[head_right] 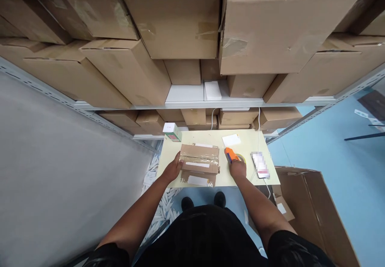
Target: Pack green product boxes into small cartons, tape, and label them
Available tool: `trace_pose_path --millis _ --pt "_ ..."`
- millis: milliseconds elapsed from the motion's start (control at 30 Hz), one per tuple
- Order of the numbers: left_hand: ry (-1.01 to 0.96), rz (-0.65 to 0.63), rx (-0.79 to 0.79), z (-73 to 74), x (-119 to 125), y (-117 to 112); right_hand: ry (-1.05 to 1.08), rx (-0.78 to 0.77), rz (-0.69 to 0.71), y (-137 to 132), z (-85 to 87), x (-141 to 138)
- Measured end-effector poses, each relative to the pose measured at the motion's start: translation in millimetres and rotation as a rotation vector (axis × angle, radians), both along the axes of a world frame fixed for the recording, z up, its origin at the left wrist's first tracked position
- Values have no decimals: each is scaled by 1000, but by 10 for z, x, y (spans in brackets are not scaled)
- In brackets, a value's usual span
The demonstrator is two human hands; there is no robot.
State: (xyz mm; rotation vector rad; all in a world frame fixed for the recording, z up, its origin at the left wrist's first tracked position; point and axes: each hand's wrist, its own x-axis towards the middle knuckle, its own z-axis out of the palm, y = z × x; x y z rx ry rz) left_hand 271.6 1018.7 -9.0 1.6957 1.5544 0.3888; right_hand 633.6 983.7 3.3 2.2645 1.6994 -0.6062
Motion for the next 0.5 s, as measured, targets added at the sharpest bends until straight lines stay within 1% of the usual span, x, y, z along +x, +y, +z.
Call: trace_pose_path --millis 67,100,133,200,267,300,333,400,467,500 --pt "-108 6 -19 30 16 15 -34 2 -41 11 10 -13" --pt "-152 18 -18 46 26 37 -28 42 -62 9 21 -27" --pt "-177 44 -18 65 39 68 33 87 -70 8 36 -51" --pt "-162 120 -46 123 78 138 290 139 -128 19 72 -129" --pt "-122 156 -103 221 130 185 595 118 -260 45 114 -235" --pt "-115 152 -120 287 156 185 698 120 -338 53 137 -289" --pt "-118 145 -116 361 178 164 754 155 -412 51 160 -336" --pt "-147 157 -53 510 200 60 806 295 -501 1 206 -399" --pt "-230 199 24 617 190 -109 911 422 -520 -114 233 -416" --pt "-296 213 52 636 175 -204 987 452 -516 -189 232 -415"
